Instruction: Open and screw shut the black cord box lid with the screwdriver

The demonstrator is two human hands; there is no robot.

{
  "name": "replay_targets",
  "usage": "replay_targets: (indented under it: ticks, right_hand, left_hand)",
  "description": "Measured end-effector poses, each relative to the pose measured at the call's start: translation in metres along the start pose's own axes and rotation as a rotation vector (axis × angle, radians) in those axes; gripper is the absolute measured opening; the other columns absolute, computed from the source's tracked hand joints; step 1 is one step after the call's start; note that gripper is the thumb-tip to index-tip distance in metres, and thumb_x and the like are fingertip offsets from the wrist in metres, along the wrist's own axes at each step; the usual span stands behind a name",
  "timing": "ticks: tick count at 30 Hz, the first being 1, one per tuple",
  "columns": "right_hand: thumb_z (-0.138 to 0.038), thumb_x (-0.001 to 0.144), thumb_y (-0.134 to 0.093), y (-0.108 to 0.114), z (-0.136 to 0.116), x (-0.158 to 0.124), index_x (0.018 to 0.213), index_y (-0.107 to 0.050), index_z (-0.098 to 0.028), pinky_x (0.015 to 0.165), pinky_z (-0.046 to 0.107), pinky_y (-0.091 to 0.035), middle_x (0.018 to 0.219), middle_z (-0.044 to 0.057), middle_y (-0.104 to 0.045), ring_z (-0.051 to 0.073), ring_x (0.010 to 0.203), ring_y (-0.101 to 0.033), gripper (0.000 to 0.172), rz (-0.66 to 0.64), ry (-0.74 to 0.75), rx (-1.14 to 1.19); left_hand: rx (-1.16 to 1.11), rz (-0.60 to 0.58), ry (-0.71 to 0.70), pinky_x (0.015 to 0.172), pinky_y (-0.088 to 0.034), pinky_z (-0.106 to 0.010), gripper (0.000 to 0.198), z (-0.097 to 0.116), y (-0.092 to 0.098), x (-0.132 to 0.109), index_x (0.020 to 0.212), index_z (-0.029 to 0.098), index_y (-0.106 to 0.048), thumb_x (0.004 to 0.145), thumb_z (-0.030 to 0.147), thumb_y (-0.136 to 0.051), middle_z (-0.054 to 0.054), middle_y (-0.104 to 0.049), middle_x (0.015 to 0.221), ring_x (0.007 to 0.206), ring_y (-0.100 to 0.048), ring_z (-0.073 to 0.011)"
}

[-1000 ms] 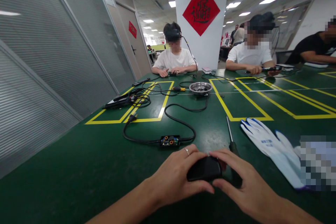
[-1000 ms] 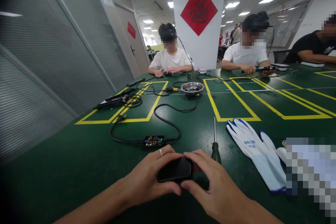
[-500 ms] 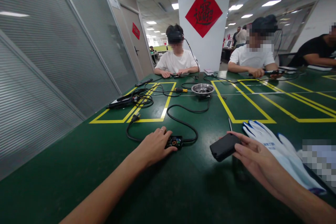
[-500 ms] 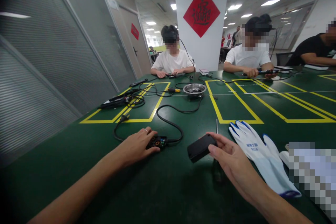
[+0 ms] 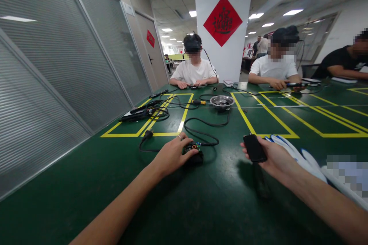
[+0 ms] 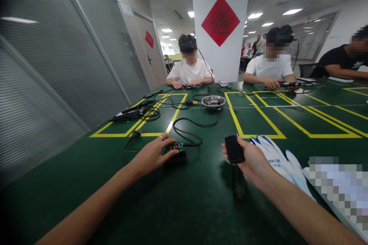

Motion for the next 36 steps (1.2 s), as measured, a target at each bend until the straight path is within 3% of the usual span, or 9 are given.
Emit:
replay_targets:
  ticks: [4,8,12,15,20,23,27,31,36]
  right_hand:
    - [-0.041,0.091,-0.044,-0.010,-0.002,0.029,0.112,-0.056,-0.013,0.075,0.036,-0.054,0.105,0.010,-0.064,0.017,0.085,-0.063,0.037,0.096,0.157,-0.505]
    - [-0.038,0.087,-0.055,-0.025,0.012,0.049,0.118,-0.053,-0.017,0.086,0.042,-0.050,0.120,0.008,-0.056,0.019,0.103,-0.058,0.038,0.143,0.367,-0.987]
    - [-0.037,0.086,-0.055,-0.034,0.032,0.050,0.119,-0.053,-0.015,0.087,0.042,-0.050,0.120,0.010,-0.056,0.020,0.104,-0.058,0.039,0.187,0.500,-1.360]
    - [-0.036,0.086,-0.056,-0.039,0.032,0.040,0.123,-0.050,-0.015,0.090,0.046,-0.048,0.124,0.011,-0.054,0.023,0.108,-0.056,0.043,0.185,0.580,-1.544]
    - [-0.016,0.089,-0.039,-0.073,0.027,-0.004,0.126,-0.049,-0.005,0.097,0.059,-0.035,0.128,0.027,-0.047,0.037,0.124,-0.042,0.040,0.101,0.755,-1.696]
    - [-0.018,0.089,-0.037,-0.106,0.047,-0.027,0.121,-0.055,-0.014,0.090,0.047,-0.045,0.121,0.018,-0.056,0.030,0.113,-0.051,0.037,-0.149,0.864,-1.713]
    - [-0.026,0.090,-0.040,-0.133,0.076,-0.027,0.139,-0.038,-0.021,0.104,0.044,-0.036,0.146,0.011,-0.037,0.027,0.133,-0.035,0.049,-0.399,0.977,-1.670]
    - [-0.017,0.091,-0.037,-0.123,0.073,-0.020,0.125,-0.054,-0.023,0.099,0.041,-0.040,0.134,0.009,-0.049,0.024,0.124,-0.043,0.039,-0.432,0.970,-1.635]
    - [-0.019,0.088,-0.044,-0.080,0.049,-0.044,0.098,-0.066,-0.021,0.088,0.042,-0.047,0.113,0.010,-0.058,0.023,0.105,-0.052,0.024,-0.360,0.901,-1.613]
  left_hand:
    - [0.014,0.090,0.019,0.084,-0.048,-0.035,0.037,0.000,0.005,0.001,0.110,0.021,-0.060,0.091,0.051,-0.048,-0.006,-0.053,0.108,0.091,-0.058,-0.0219]
    - [0.014,0.117,0.022,0.082,-0.048,-0.035,0.036,0.000,0.006,0.000,0.110,0.021,-0.060,0.091,0.049,-0.049,-0.006,-0.053,0.107,0.089,-0.058,-0.0211]
    - [0.014,0.138,0.013,0.082,-0.048,-0.035,0.036,0.000,0.007,0.000,0.111,0.021,-0.060,0.092,0.049,-0.049,-0.006,-0.053,0.108,0.090,-0.058,-0.0210]
    - [0.017,0.137,0.014,0.082,-0.049,-0.035,0.036,-0.001,0.007,0.000,0.110,0.021,-0.060,0.092,0.050,-0.048,-0.007,-0.053,0.109,0.090,-0.059,-0.0210]
    - [0.048,0.170,0.031,0.081,-0.049,-0.035,0.036,-0.001,0.006,0.000,0.110,0.021,-0.058,0.093,0.050,-0.046,-0.007,-0.054,0.109,0.092,-0.059,-0.0224]
    - [0.067,0.202,0.052,0.080,-0.048,-0.035,0.033,0.000,0.004,0.000,0.108,0.020,-0.055,0.094,0.048,-0.044,-0.006,-0.057,0.106,0.093,-0.060,-0.0235]
    - [0.057,0.170,0.075,0.075,-0.047,-0.033,0.029,0.001,0.000,-0.001,0.108,0.020,-0.052,0.094,0.045,-0.045,-0.005,-0.061,0.098,0.089,-0.061,-0.0234]
    - [0.043,0.154,0.047,0.074,-0.047,-0.033,0.030,0.007,-0.001,-0.002,0.110,0.020,-0.050,0.094,0.045,-0.045,-0.006,-0.062,0.098,0.089,-0.061,-0.0236]
    - [0.030,0.127,-0.001,0.072,-0.045,-0.032,0.032,0.022,-0.001,-0.006,0.111,0.020,-0.049,0.094,0.047,-0.044,-0.005,-0.062,0.095,0.085,-0.061,-0.0228]
Point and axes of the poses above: each hand's wrist, its own x-axis towards the middle knuckle, its own y-axis out of the back of the hand, z = x × y, the point moved 3 cm from there along x, towards the middle knuckle
